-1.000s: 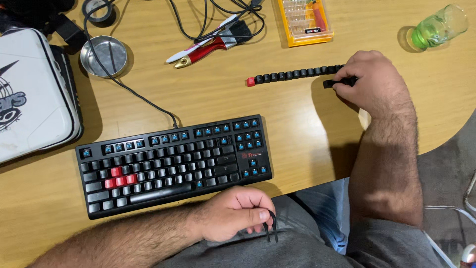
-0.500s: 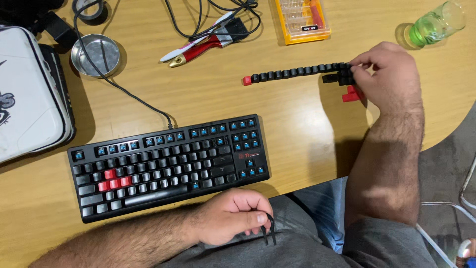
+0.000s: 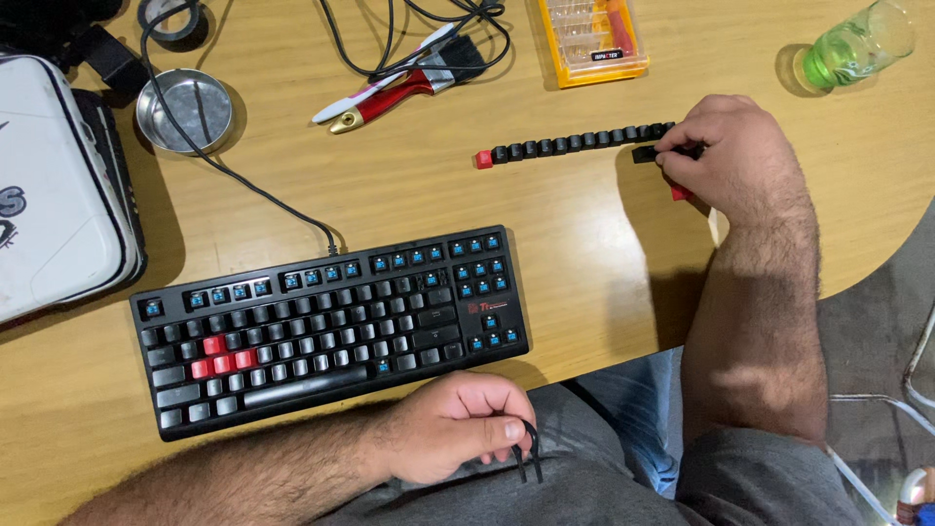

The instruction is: The person uses a keycap puller to remove keycaps from a mechanical keyboard and places them on the desk. They then use the puller to remove a stabilizer bar from the keyboard.

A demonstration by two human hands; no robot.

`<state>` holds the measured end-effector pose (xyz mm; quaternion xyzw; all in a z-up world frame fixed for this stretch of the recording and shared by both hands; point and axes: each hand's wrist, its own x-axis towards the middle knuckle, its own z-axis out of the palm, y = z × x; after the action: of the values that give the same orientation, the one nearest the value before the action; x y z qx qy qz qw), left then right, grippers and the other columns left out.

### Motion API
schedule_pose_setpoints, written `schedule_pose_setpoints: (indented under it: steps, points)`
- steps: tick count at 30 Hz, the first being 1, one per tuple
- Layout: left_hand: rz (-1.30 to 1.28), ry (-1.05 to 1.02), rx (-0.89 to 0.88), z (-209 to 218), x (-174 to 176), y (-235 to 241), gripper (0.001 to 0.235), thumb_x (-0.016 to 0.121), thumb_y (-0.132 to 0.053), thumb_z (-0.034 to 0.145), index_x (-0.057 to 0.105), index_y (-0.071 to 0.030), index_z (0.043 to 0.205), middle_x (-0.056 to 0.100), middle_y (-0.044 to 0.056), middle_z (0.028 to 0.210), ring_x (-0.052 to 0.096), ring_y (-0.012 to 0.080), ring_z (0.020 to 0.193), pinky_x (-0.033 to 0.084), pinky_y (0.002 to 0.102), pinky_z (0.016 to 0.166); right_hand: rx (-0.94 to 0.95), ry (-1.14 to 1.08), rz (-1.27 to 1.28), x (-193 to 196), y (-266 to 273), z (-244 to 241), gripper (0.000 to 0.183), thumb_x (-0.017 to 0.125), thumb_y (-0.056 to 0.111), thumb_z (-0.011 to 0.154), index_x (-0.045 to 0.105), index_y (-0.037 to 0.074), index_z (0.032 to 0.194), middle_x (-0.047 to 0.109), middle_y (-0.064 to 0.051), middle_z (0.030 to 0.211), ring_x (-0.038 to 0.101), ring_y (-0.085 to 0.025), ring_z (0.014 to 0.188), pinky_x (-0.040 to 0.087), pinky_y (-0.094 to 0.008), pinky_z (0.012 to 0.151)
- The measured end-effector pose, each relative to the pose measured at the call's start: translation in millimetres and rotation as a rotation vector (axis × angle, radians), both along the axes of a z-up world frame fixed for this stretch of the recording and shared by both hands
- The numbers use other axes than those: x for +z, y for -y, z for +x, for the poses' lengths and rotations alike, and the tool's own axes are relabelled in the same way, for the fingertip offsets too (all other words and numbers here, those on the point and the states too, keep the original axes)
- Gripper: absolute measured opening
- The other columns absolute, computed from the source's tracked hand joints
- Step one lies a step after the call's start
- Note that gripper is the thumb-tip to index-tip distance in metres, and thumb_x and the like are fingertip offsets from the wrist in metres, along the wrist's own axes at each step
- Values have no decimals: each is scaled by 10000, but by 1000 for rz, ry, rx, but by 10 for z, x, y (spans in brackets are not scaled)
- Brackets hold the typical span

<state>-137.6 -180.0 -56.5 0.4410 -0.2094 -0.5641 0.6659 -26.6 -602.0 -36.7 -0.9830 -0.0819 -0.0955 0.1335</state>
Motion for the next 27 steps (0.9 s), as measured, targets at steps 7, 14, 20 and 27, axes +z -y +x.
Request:
schedule_pose_setpoints:
  steps: [7,14,20,27]
  points:
    - [22,-4,-8,-17,-26,-4,172,611,-255,1037,661,-91,1019,724,15,940,609,56,770,534,222,677,-48,-33,-36,-7,20,4,102,802,87,847,801,155,924,691,-21,885,633,-236,965,498,-361,899]
    - [25,5,-4,-8,-2,-3,174,611,-256,1033,663,-91,1010,727,18,938,608,54,766,533,224,673,-71,-35,-17,14,-27,4,111,804,89,863,814,155,950,693,-24,901,634,-228,989,508,-350,876]
    - [9,10,-2,-7,1,-6,173,609,-249,1038,664,-86,1016,726,17,937,604,54,765,532,222,669,-145,-45,49,136,-129,-42,128,808,72,907,826,121,1023,681,-37,937,621,-203,980,514,-330,817]
    - [3,-14,7,-16,-23,-8,152,617,-226,1038,663,-83,1014,721,18,930,602,55,762,530,224,669,-174,218,163,113,137,-166,151,815,-152,1056,808,-18,1125,673,-122,1033,575,-183,860,508,-294,725]
